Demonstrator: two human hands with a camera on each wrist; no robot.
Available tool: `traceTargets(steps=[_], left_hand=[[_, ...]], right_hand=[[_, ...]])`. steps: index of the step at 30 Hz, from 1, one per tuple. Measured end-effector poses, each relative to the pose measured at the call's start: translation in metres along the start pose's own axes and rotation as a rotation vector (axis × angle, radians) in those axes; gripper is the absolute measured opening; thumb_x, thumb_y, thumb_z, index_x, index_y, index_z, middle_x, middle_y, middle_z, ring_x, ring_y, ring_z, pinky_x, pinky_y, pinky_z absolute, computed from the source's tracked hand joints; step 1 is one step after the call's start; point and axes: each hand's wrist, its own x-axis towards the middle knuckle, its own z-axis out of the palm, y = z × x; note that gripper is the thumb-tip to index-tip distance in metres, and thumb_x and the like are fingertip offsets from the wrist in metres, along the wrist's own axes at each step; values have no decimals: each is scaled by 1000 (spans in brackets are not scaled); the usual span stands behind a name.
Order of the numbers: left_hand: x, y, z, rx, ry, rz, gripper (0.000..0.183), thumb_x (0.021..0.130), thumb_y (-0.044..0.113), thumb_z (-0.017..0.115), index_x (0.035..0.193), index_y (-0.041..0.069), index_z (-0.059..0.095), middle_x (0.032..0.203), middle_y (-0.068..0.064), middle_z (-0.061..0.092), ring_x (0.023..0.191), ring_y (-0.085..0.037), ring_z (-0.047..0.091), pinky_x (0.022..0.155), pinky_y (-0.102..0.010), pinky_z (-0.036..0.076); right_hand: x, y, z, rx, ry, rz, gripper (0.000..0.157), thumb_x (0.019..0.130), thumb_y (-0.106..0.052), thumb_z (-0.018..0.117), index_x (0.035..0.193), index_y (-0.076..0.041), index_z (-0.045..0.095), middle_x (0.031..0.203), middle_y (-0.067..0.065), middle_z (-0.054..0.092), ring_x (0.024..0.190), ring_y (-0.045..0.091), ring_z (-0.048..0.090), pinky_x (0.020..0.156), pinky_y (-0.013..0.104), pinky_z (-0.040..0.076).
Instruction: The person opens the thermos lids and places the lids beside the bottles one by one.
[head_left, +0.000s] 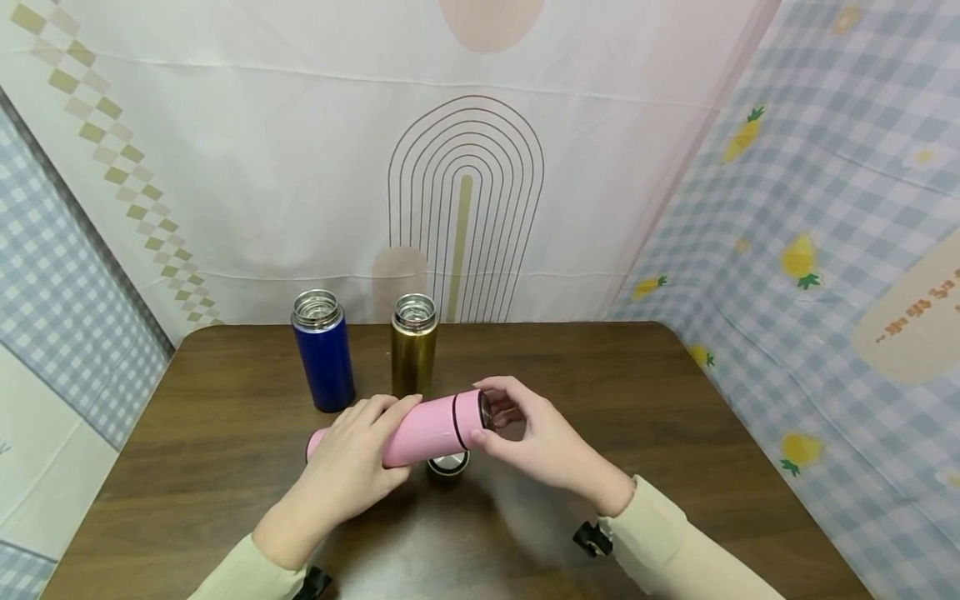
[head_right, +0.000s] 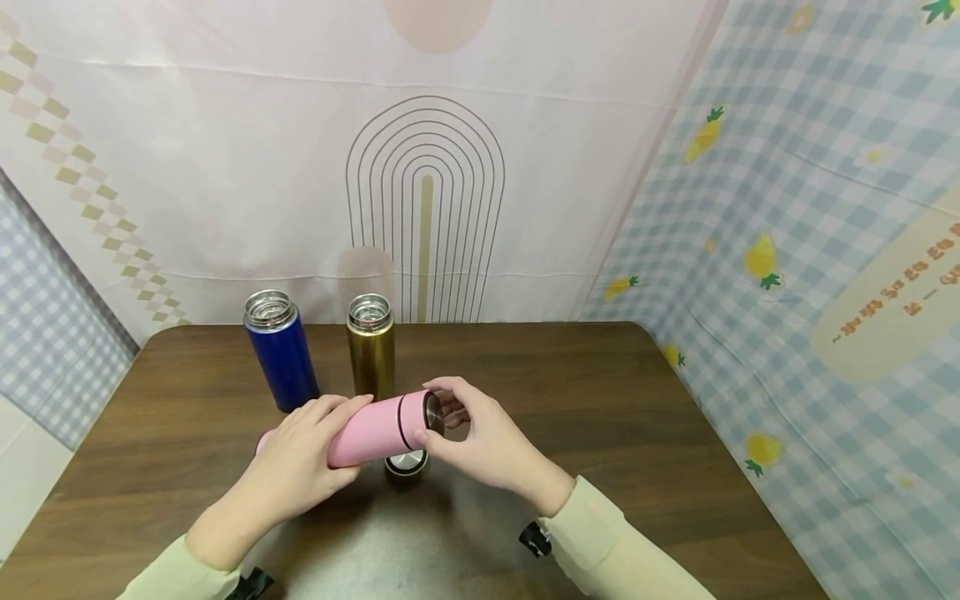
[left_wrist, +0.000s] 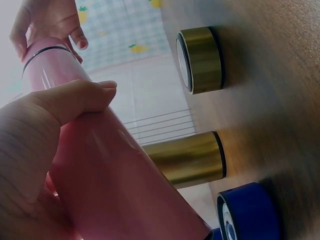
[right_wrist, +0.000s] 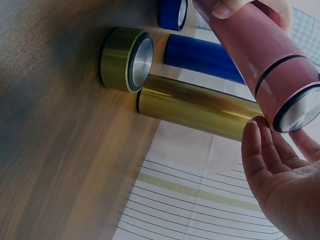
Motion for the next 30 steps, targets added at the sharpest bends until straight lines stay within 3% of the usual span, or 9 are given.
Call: traceTargets(steps=[5,11,14,19,24,30], left_hand=[[1,1,-1,-6,1,-2,83,59,23,85,135,14,54,109,-3,59,98,-25,57,86,-46,46],[2,3,-2,-5,-6,-2,83,59,24,84,135,14,54,110,-2,59,99,-25,57,87,-46,46],[1,4,-1,4,-10,-1,83,59,24,84,135,15,54,110,-2,59,100,-24,57,88,-46,46],[1,3,-1,1,-7,3,83,58,22,85,135,14,54,110,-2,58,99,-24,57,87,-46,45],[1,3,-1,-6,-11,0,83,59,22,85,135,14,54,110,-3,58,99,-25,57,87,-47,46],[1,3,0,-8,-15,-8,82,59,24,85,135,13,54,110,-3,59,98,-25,57,86,-47,46]], right_hand=[[0,-2,0,5,17,12,50,87,-37,72,130,-27,50,111,-7,60,94,11,61,85,34,50],[0,-10,-1,-1,70,114,42,86,-38,73,121,-24,56,99,-5,64,85,12,62,77,34,52],[-1,-10,-1,-6,62,137,36,87,-39,71,115,-21,58,93,-5,65,81,12,62,74,31,51],[-2,-4,1,24,46,132,35,87,-38,72,114,-22,59,97,-5,63,83,12,62,75,30,52],[-2,-8,1,53,29,87,44,85,-27,76,123,-20,56,104,-1,61,85,16,62,76,36,54],[-4,-14,0,61,15,-53,55,83,-13,77,132,-12,52,111,7,59,93,23,61,80,44,52]])
